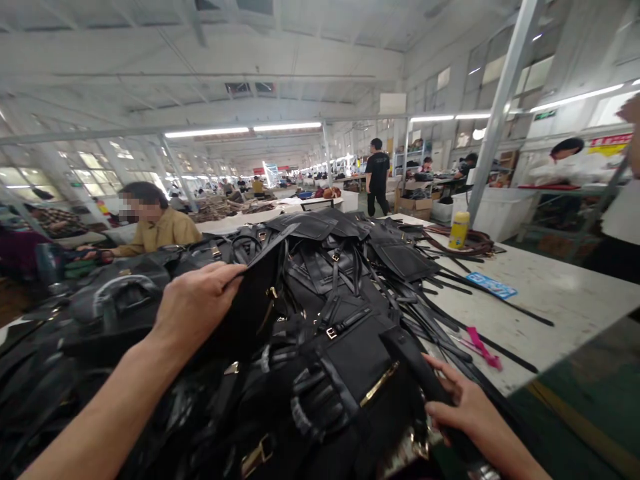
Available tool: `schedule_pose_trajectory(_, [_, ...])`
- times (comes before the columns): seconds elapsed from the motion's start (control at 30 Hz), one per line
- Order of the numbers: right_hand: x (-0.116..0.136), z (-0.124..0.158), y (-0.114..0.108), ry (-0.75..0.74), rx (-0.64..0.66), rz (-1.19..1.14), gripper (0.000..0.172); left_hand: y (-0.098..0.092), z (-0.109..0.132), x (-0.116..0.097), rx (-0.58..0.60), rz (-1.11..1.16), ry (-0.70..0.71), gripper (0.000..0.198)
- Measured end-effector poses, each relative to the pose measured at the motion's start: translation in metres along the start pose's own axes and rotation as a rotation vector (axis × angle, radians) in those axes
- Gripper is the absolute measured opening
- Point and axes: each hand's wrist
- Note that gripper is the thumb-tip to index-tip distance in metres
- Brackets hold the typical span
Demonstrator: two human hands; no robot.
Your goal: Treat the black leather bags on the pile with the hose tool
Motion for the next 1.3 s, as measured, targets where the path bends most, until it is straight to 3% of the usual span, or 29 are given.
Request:
schedule_pose_trajectory(0.07, [-0.004,0.006,-0.009,0.013,-0.040,-0.004,0.085,-0.008,-0.001,-0.023,0.120,-0.054,0.136,0.036])
schedule_pose_trajectory(0.1, [-0.006,0.009,-0.013,0.014,-0.063,-0.010,0.088,-0.002,0.006,-0.039,0.203,-0.042,0.206,0.033])
schedule_pose_trajectory(0.17, [-0.013,0.017,-0.018,0.000,-0.123,-0.027,0.091,0.024,0.032,-0.073,0.343,0.002,0.329,0.034])
schedule_pose_trajectory(0.27, [-0.020,0.029,-0.025,-0.026,-0.222,-0.037,0.089,0.079,0.089,-0.120,0.510,0.181,0.438,0.043])
schedule_pose_trajectory(0.33, [-0.023,0.034,-0.031,-0.016,-0.247,-0.024,0.088,0.107,0.120,-0.139,0.610,0.258,0.342,0.049])
schedule_pose_trajectory(0.43, [-0.021,0.040,-0.038,0.019,-0.225,-0.001,0.085,0.120,0.136,-0.154,0.583,0.364,0.192,0.056])
schedule_pose_trajectory(0.57, [-0.004,0.041,-0.036,0.093,-0.078,0.077,0.085,0.119,0.123,-0.172,0.554,0.562,0.160,0.057])
schedule_pose_trajectory(0.63, [0.007,0.037,-0.029,0.114,0.012,0.106,0.082,0.127,0.123,-0.186,0.561,0.590,0.151,0.051])
schedule_pose_trajectory(0.73, [0.018,0.023,-0.017,0.136,0.140,0.140,0.075,0.148,0.134,-0.202,0.486,0.518,0.147,0.046])
schedule_pose_trajectory(0.87, [0.022,-0.014,-0.005,0.211,0.296,0.190,0.071,0.163,0.148,-0.206,0.399,0.434,0.209,0.046])
schedule_pose_trajectory(0.97, [0.023,-0.046,0.008,0.189,0.289,0.209,0.067,0.163,0.148,-0.204,0.382,0.428,0.220,0.045])
schedule_pose_trajectory(1.1, [0.031,-0.072,0.025,0.081,0.170,0.206,0.072,0.162,0.146,-0.202,0.356,0.440,0.216,0.045])
schedule_pose_trajectory(1.2, [0.041,-0.063,0.021,0.002,0.082,0.195,0.069,0.164,0.148,-0.201,0.357,0.438,0.232,0.047])
schedule_pose_trajectory(1.3, [0.044,-0.042,0.004,0.064,0.160,0.201,0.068,0.168,0.151,-0.201,0.364,0.426,0.240,0.050])
Point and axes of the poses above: each hand's wrist, its own z-axis away from the middle knuckle, its own y-axis out of the palm, x = y × z, and after that the axes turned 9 degrees about y, right-handed
